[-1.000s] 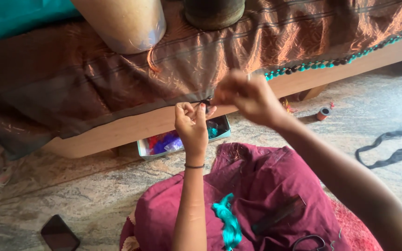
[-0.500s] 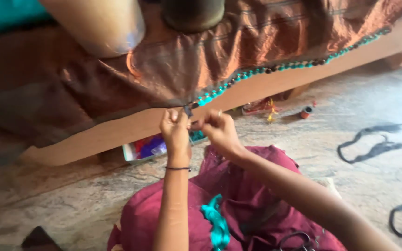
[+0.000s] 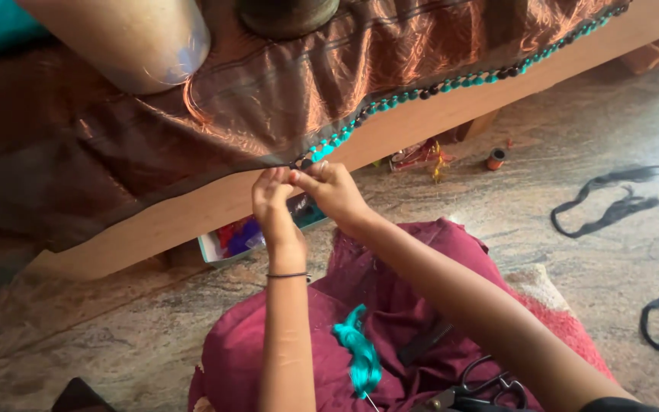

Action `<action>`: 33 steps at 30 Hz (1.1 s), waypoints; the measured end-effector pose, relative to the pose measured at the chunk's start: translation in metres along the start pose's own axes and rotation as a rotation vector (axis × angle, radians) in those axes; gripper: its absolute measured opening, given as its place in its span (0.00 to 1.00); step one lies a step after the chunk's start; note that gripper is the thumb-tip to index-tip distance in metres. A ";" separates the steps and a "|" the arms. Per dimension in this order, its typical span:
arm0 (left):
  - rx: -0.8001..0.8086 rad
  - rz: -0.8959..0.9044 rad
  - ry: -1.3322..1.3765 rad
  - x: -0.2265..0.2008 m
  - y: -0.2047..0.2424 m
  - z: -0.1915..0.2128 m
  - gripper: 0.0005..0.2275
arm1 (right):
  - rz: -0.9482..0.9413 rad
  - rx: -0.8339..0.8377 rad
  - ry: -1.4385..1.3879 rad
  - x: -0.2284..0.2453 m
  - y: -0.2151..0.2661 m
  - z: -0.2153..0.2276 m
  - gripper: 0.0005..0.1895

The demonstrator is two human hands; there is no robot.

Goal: The person is hand-sewing a teal pom-pom trim onto the edge of a brown fabric.

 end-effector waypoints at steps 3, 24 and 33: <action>0.258 0.073 0.048 0.033 -0.038 0.025 0.04 | 0.062 0.045 -0.057 -0.012 0.002 -0.006 0.12; 0.211 0.146 -0.065 0.027 -0.038 -0.006 0.06 | 0.168 1.267 1.133 -0.124 0.219 0.063 0.19; 0.225 0.202 -0.068 0.018 -0.025 -0.015 0.09 | -0.136 1.623 1.103 -0.180 0.302 0.081 0.13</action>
Point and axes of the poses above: each hand's wrist, its own y-axis away from the middle knuckle, its own z-axis out of the back of the hand, x = y × z, the point moved 8 cm from there along -y, towards the middle knuckle, and after that the axes turned 6 degrees about y, right-handed, at the moved point
